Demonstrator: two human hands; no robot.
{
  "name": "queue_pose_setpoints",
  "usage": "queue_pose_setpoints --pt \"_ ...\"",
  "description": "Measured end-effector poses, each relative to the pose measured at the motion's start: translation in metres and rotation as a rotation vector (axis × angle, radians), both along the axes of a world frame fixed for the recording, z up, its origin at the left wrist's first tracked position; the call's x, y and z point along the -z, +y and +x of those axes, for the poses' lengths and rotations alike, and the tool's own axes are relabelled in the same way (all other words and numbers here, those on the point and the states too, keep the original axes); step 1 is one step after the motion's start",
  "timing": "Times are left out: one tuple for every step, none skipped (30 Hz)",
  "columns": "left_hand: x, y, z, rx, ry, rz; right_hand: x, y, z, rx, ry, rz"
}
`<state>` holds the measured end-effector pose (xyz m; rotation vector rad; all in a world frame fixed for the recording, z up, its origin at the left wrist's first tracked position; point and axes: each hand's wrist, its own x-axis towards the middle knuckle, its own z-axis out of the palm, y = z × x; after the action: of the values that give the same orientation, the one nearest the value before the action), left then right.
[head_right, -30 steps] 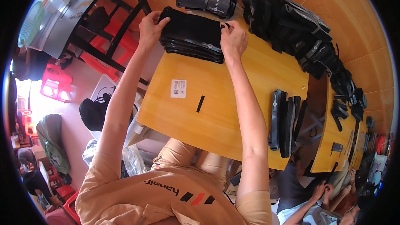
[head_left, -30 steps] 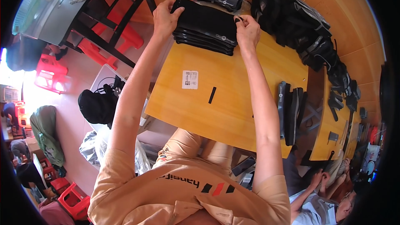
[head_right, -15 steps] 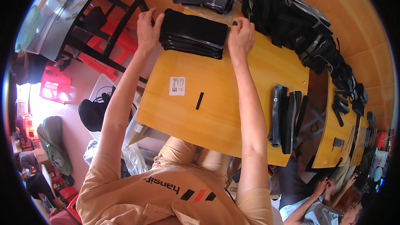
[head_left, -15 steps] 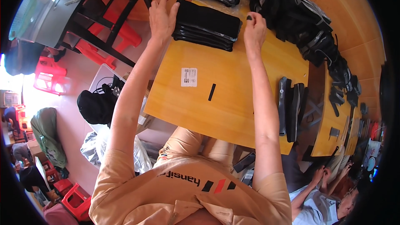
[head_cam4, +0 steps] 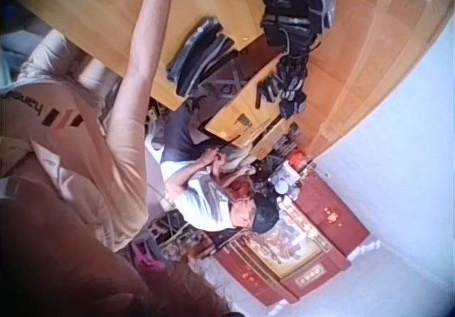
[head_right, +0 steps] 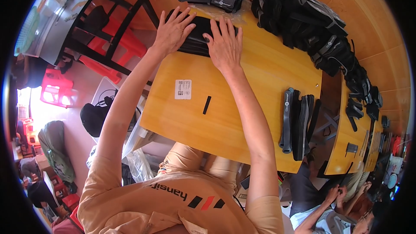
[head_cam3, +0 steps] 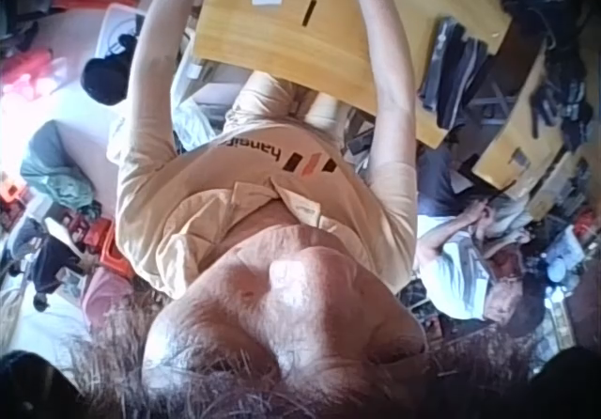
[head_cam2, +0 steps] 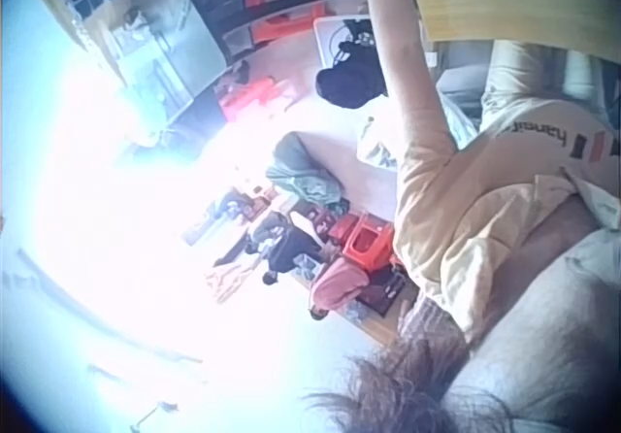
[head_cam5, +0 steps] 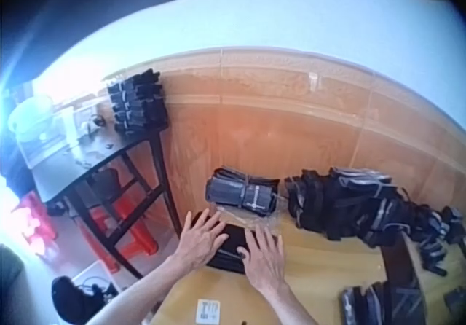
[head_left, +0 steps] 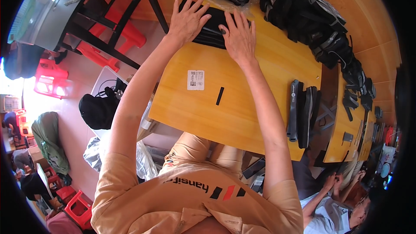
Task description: Organizing and stacking black fabric straps on a wooden table.
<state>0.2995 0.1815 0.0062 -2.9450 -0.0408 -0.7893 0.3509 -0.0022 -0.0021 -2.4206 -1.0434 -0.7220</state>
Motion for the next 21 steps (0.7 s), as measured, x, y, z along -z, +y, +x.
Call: queue_pose_setpoints --pt "0.004 0.0 -0.001 0.0 0.004 -0.002 0.004 -0.001 0.0 0.002 0.06 -0.07" --pt "0.007 0.0 -0.001 -0.009 0.008 -0.027 0.006 -0.001 0.001 0.001 0.064 -0.071" --pt "0.011 0.0 -0.002 -0.018 0.011 -0.052 0.008 -0.001 0.003 0.015 0.066 -0.081" --pt "0.013 0.0 -0.002 -0.018 0.014 -0.053 0.007 -0.001 0.002 0.028 0.068 -0.09" --pt "0.015 0.0 -0.002 -0.036 0.015 -0.057 0.008 -0.002 0.001 0.03 0.07 -0.09" --pt "0.017 0.0 -0.001 -0.051 0.016 -0.06 0.011 -0.003 0.0 0.032 0.054 -0.083" --pt "0.017 -0.002 -0.001 -0.043 0.013 -0.059 0.012 -0.004 -0.001 0.038 0.036 -0.076" --pt "0.018 -0.004 -0.001 -0.042 0.016 -0.065 0.013 -0.006 -0.001 0.05 0.032 -0.075" --pt "0.017 -0.007 0.0 -0.037 0.018 -0.071 0.012 -0.007 -0.001 0.049 0.028 -0.073" --pt "0.017 -0.006 0.0 -0.017 0.013 -0.07 0.013 -0.007 -0.002 0.053 0.025 -0.072" --pt "0.018 -0.006 0.002 -0.061 0.072 -0.031 0.014 -0.008 0.001 0.091 0.018 -0.077" --pt "0.017 -0.006 0.005 -0.101 0.129 0.01 0.015 -0.005 0.005 0.07 0.024 -0.082" --pt "0.015 -0.002 0.003 -0.121 0.152 0.032 0.016 -0.003 0.006 0.046 0.034 -0.089" --pt "0.015 0.005 0.002 -0.137 0.161 0.02 0.011 0.0 0.002 0.028 0.026 -0.054" --pt "0.013 0.007 0.004 -0.15 0.191 0.01 0.004 -0.001 0.0 0.016 0.014 -0.022" --pt "0.007 0.005 0.004 -0.156 0.217 -0.002 -0.005 -0.006 -0.007 -0.004 0.028 0.069" --pt "0.004 0.008 0.003 -0.111 0.157 -0.036 -0.016 -0.02 -0.015 0.021 0.021 0.065" --pt "0.004 0.008 0.003 -0.093 0.117 -0.053 -0.027 -0.033 -0.026 -0.01 0.06 0.13" --pt "-0.003 0.002 0.003 -0.073 0.078 -0.07 -0.035 -0.047 -0.038 -0.039 0.097 0.196" --pt "-0.006 0.002 -0.001 -0.059 0.065 -0.096 -0.043 -0.063 -0.052 -0.02 0.067 0.194" --pt "-0.009 0.004 -0.005 -0.066 -0.006 -0.106 -0.045 -0.082 -0.063 -0.005 0.064 0.197"
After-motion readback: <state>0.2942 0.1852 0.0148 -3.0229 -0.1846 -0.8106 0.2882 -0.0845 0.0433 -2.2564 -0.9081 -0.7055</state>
